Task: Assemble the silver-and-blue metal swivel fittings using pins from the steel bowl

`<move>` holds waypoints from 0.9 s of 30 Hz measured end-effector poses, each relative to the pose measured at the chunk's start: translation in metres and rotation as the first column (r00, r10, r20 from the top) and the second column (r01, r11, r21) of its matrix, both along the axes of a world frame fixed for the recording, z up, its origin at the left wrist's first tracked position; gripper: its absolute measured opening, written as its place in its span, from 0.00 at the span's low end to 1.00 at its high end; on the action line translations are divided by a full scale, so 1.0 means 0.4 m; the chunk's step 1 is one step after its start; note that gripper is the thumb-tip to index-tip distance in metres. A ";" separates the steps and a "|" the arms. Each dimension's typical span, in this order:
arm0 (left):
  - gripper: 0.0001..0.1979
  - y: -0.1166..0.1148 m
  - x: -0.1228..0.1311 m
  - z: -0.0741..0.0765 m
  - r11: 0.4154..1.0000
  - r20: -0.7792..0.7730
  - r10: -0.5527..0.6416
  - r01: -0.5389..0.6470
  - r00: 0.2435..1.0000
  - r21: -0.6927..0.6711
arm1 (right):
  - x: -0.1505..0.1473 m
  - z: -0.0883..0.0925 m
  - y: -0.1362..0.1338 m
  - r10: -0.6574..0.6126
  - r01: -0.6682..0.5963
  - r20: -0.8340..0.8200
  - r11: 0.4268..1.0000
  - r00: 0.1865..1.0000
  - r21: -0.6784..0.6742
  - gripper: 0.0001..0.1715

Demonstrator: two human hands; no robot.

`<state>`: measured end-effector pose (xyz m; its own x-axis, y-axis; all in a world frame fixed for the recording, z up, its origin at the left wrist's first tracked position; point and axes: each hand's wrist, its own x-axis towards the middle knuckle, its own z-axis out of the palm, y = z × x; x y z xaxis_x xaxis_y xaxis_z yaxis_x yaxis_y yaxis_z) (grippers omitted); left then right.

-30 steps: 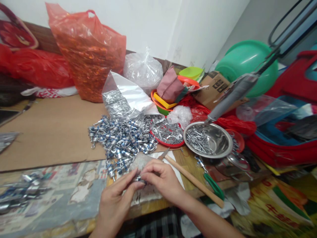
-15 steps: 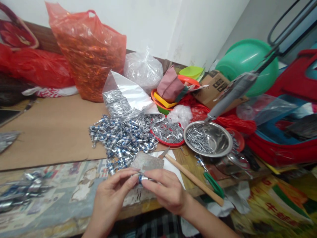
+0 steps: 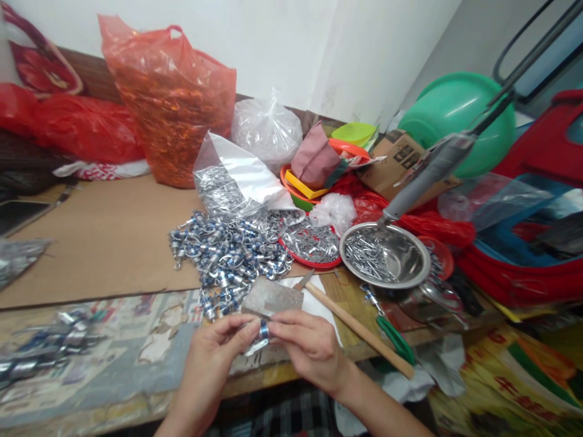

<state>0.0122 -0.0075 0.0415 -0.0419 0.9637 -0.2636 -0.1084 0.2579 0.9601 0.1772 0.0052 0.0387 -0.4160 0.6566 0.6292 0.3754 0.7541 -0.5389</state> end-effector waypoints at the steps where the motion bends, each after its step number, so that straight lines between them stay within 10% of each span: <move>1: 0.08 -0.001 0.002 0.001 1.000 0.015 -0.018 0.018 1.000 0.002 | 0.005 -0.001 -0.001 0.008 -0.009 0.026 0.999 1.000 0.033 0.16; 5: 0.07 -0.002 0.007 0.004 0.999 0.044 -0.033 0.032 0.998 0.028 | 0.017 -0.006 0.003 0.050 -0.056 0.069 0.994 0.996 0.092 0.19; 10: 0.10 -0.009 0.017 0.002 0.998 0.069 0.039 -0.036 0.997 -0.047 | -0.008 -0.003 -0.009 -0.033 0.020 -0.091 0.989 0.995 -0.146 0.10; 15: 0.31 -0.015 0.031 -0.009 0.994 0.170 0.108 -0.104 0.980 -0.032 | 0.003 0.023 0.004 -0.085 0.079 -0.002 0.936 0.996 -0.344 0.06; 18: 0.32 -0.006 0.039 -0.021 0.994 0.191 0.107 -0.101 0.976 -0.040 | 0.062 0.035 0.103 -0.151 0.228 0.270 0.932 0.951 -0.282 0.08; 20: 0.32 0.001 0.045 -0.028 0.995 0.211 0.091 -0.083 0.973 -0.050 | 0.113 0.032 0.200 -0.430 0.542 0.538 0.838 0.725 -0.061 0.16; 27: 0.32 0.014 0.057 -0.041 0.995 0.240 0.089 -0.075 0.967 -0.064 | 0.182 -0.025 0.412 -0.359 0.590 0.725 0.804 0.587 -0.080 0.14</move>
<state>0.0350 -0.0019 0.0250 -0.0486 0.9436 -0.3275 -0.3593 0.2894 0.8872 0.2499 0.1699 0.0288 -0.2059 0.9756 0.0765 0.9639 0.2157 -0.1564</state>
